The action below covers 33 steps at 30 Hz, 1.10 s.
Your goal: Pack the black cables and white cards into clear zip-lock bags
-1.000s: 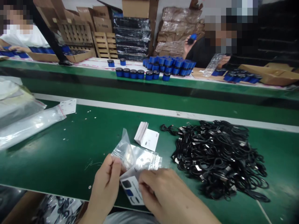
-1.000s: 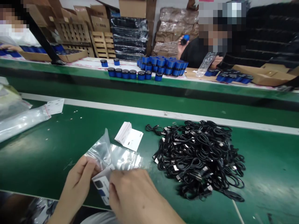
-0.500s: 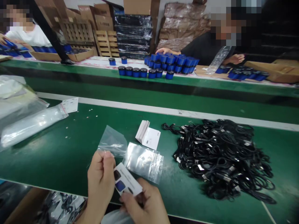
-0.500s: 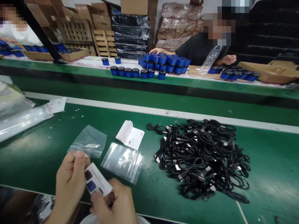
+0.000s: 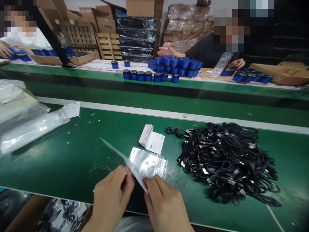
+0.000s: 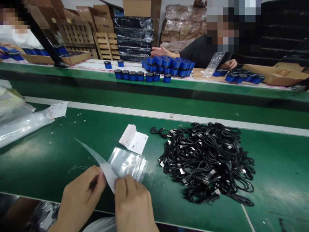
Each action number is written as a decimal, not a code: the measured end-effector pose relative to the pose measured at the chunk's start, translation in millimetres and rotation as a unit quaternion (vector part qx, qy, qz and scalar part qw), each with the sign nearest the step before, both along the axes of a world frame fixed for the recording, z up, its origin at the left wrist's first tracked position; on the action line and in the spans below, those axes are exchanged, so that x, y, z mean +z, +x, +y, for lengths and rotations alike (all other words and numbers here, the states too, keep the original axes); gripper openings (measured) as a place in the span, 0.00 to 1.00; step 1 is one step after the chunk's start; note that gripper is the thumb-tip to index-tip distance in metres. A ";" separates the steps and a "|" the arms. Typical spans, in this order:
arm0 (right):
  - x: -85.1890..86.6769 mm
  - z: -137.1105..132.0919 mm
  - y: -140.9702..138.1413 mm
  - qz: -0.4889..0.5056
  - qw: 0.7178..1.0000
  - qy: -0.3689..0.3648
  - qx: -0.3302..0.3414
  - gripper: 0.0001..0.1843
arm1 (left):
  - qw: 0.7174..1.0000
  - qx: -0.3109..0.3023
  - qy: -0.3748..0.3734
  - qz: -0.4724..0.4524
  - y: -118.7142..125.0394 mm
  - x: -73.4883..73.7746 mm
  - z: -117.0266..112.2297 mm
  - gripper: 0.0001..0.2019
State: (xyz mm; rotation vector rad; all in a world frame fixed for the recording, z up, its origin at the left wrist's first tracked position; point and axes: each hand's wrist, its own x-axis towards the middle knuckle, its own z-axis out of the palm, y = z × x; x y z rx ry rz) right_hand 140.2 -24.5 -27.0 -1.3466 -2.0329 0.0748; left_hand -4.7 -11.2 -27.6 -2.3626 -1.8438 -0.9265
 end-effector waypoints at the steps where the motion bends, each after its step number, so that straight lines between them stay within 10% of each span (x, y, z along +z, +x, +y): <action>1: 0.3 0.8 -0.2 0.007 1.000 -0.008 -0.002 0.21 | 1.000 -0.014 0.001 0.019 2.0 -1.4 -0.8 0.13; 13: -7.6 -2.0 9.3 0.089 0.989 0.100 0.056 0.10 | 0.990 -0.077 -0.081 -0.088 -0.9 12.6 -4.1 0.06; 21: 10.1 0.1 13.4 0.054 0.977 -0.153 0.138 0.22 | 0.985 -0.131 -0.095 -0.054 7.5 7.2 -10.1 0.09; 33: 5.9 13.0 11.5 0.184 0.942 -0.264 0.094 0.10 | 0.961 -0.214 -0.174 -0.026 8.1 15.0 -26.3 0.09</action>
